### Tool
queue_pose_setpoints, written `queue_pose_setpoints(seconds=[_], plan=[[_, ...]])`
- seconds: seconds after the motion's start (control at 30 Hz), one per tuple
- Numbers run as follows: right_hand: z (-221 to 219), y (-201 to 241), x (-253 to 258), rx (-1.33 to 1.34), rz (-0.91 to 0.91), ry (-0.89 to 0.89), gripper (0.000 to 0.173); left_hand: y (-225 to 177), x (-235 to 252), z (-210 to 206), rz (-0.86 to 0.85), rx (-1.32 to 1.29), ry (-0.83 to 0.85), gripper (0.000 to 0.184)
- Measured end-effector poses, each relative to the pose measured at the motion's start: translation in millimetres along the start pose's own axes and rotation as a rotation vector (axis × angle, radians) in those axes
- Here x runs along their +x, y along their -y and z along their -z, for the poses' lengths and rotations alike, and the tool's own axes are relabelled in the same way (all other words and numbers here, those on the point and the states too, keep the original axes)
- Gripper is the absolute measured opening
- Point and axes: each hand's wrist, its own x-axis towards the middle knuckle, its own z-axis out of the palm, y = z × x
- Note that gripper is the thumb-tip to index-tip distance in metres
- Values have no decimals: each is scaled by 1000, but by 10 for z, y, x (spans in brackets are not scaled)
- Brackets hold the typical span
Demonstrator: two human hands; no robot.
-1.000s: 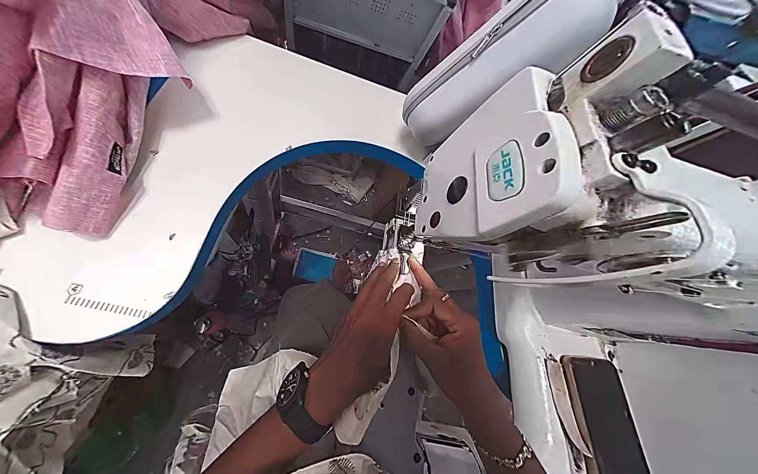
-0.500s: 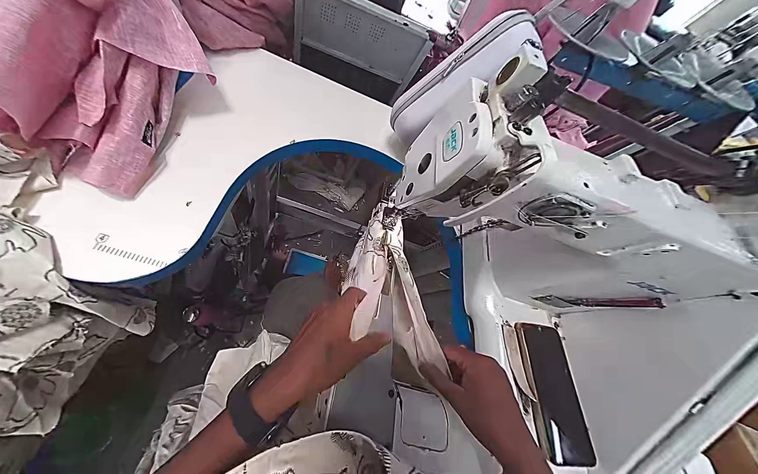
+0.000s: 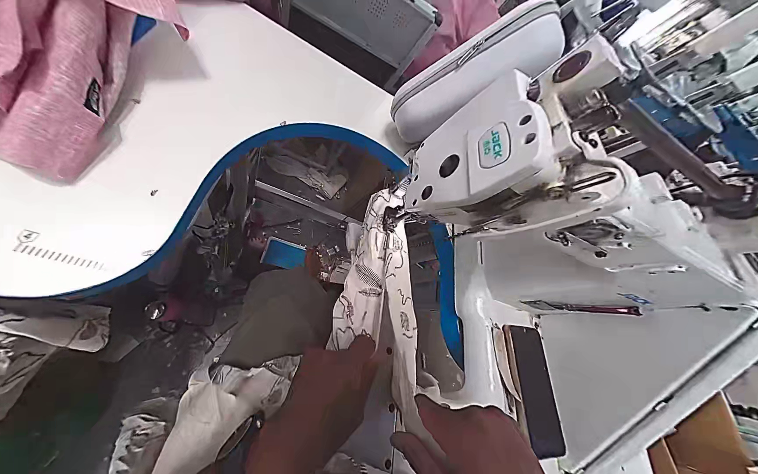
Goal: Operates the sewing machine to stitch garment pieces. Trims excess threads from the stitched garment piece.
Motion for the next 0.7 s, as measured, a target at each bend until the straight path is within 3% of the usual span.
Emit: queue_pose_setpoints(seconds=[0.17, 0.37, 0.57, 0.7], plan=[[13, -88, 223, -31, -4, 158, 27, 93, 71, -12, -88, -18, 18, 22], [41, -200, 258, -20, 111, 165, 34, 205, 176, -225, -201, 19, -213, 23], [59, -218, 313, -23, 156, 144, 34, -23, 77, 58, -18, 8, 84, 19], [15, -247, 343, -81, 151, 108, 29, 99, 28, -10, -181, 23, -66, 22]])
